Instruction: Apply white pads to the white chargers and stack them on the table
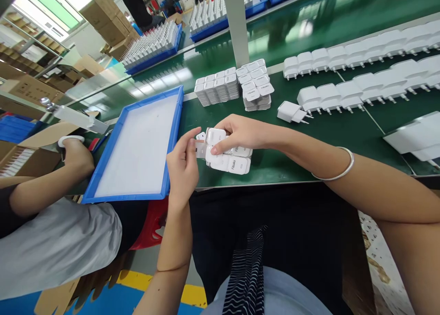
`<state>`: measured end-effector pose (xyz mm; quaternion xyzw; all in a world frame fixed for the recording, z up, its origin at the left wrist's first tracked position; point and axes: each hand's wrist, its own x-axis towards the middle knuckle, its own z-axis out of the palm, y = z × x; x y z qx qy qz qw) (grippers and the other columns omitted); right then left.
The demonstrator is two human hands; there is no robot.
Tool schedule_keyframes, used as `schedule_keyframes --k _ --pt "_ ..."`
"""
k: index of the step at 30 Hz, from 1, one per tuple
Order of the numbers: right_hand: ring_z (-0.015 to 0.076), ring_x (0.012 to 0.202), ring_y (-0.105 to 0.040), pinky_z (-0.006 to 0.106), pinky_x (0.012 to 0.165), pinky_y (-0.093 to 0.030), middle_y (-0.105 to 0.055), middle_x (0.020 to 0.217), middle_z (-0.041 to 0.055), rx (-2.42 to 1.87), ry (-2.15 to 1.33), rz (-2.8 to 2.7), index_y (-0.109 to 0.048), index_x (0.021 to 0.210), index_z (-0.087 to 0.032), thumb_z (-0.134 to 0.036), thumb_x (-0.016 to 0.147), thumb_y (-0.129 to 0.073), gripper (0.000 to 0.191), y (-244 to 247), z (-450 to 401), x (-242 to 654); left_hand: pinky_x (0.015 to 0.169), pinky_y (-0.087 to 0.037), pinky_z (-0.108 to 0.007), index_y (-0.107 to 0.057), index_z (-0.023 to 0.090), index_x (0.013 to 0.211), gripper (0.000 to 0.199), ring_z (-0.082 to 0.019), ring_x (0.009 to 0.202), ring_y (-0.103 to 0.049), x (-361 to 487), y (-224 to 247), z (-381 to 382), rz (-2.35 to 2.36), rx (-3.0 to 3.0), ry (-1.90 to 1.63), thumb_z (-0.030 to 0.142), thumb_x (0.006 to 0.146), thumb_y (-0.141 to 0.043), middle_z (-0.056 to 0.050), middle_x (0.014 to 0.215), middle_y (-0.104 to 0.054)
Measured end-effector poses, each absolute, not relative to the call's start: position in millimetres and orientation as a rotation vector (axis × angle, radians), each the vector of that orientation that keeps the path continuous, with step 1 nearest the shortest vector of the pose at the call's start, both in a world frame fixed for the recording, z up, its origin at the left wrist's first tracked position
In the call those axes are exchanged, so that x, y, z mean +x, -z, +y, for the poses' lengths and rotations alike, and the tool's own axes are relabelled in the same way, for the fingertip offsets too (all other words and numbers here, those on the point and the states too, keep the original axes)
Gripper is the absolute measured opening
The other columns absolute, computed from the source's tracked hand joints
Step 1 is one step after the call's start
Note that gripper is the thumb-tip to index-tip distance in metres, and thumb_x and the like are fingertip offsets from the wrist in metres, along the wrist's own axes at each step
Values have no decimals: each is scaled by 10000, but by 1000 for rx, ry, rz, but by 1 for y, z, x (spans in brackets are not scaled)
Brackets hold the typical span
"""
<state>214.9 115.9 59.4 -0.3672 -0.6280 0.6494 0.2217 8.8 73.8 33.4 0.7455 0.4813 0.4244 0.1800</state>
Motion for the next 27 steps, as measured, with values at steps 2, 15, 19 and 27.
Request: schedule_keyframes --k 2,15,19,27 --pt "141 579 -645 242 510 -463 -713 709 4 -1009 -1809 -1719 -715 800 -179 -288 737 -820 163 -60 115 215 735 -544 -269 -667 197 1245 373 -153 836 -704 7 -33 76 1386 2050 -1252 406 1061 -419 -64 998 -769" --pt "119 516 -605 229 473 -444 -684 644 -5 -1030 -1830 -1755 -702 734 -179 -323 744 -826 190 -58 115 213 612 -429 -249 -720 193 866 390 -135 695 -583 9 -35 85 1285 1907 -1086 492 1005 -512 -20 771 -672" --pt "106 493 -589 220 463 -436 -677 635 -7 -1047 -1840 -1713 -694 710 -172 -298 726 -844 196 -57 116 214 578 -370 -247 -678 193 842 351 -111 630 -507 7 -29 89 1399 1994 -1234 468 1003 -532 5 713 -611" --pt "137 552 -649 238 482 -470 -740 716 17 -1045 -1898 -1627 -749 802 -179 -334 687 -891 240 -57 118 215 549 -347 -260 -588 200 741 378 -113 586 -425 12 -26 95 1384 1627 -1453 505 964 -583 23 639 -477"
